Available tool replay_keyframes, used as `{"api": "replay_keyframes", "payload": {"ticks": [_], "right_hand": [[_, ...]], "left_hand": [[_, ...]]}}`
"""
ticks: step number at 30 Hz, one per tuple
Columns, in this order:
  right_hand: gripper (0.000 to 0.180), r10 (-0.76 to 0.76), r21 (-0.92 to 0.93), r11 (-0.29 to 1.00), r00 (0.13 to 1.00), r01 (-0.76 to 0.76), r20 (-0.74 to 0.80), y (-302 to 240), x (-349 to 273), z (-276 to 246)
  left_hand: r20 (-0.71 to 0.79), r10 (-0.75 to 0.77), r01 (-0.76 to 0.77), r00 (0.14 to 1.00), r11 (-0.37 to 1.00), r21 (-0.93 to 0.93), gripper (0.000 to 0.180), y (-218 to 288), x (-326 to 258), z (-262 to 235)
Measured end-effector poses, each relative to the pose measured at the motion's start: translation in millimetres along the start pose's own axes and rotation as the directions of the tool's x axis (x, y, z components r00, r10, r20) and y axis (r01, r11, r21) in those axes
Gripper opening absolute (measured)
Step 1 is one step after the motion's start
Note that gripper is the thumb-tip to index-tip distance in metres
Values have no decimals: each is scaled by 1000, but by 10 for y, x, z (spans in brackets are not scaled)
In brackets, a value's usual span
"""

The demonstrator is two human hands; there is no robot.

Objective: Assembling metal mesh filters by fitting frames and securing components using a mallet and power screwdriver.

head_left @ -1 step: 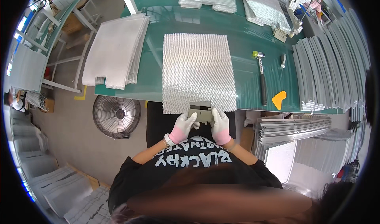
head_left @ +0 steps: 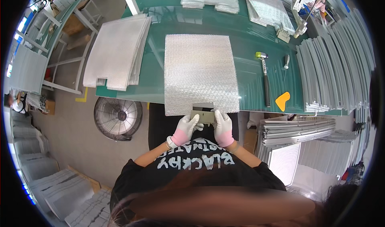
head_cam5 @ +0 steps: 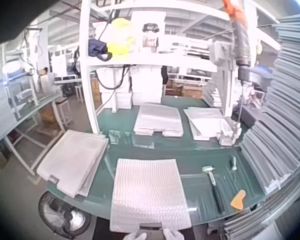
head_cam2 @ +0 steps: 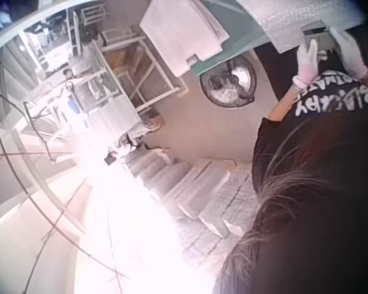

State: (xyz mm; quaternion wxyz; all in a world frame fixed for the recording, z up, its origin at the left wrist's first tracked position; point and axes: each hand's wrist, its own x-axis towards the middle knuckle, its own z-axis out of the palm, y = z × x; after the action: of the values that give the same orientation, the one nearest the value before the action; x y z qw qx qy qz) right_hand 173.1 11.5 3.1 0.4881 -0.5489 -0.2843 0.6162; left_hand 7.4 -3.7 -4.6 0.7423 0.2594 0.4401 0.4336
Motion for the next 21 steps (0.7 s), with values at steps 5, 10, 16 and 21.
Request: {"api": "replay_keyframes", "payload": {"ticks": [5, 10, 16, 21], "right_hand": [[25, 22, 234, 972, 998, -7, -59, 41, 4, 13], [37, -87, -95, 989, 966, 113, 243, 170, 7, -81], [45, -50, -54, 996, 965, 66, 257, 189, -19, 48], [38, -176, 109, 974, 968, 198, -181, 209, -49, -191]], "left_hand": [[127, -82, 111, 989, 965, -240, 39, 76, -55, -16], [403, -455, -124, 794, 527, 841, 50, 227, -131, -431], [696, 153, -680, 702, -149, 718, 54, 1581, 662, 291], [769, 59, -645, 636, -506, 572, 65, 1153, 818, 616]]}}
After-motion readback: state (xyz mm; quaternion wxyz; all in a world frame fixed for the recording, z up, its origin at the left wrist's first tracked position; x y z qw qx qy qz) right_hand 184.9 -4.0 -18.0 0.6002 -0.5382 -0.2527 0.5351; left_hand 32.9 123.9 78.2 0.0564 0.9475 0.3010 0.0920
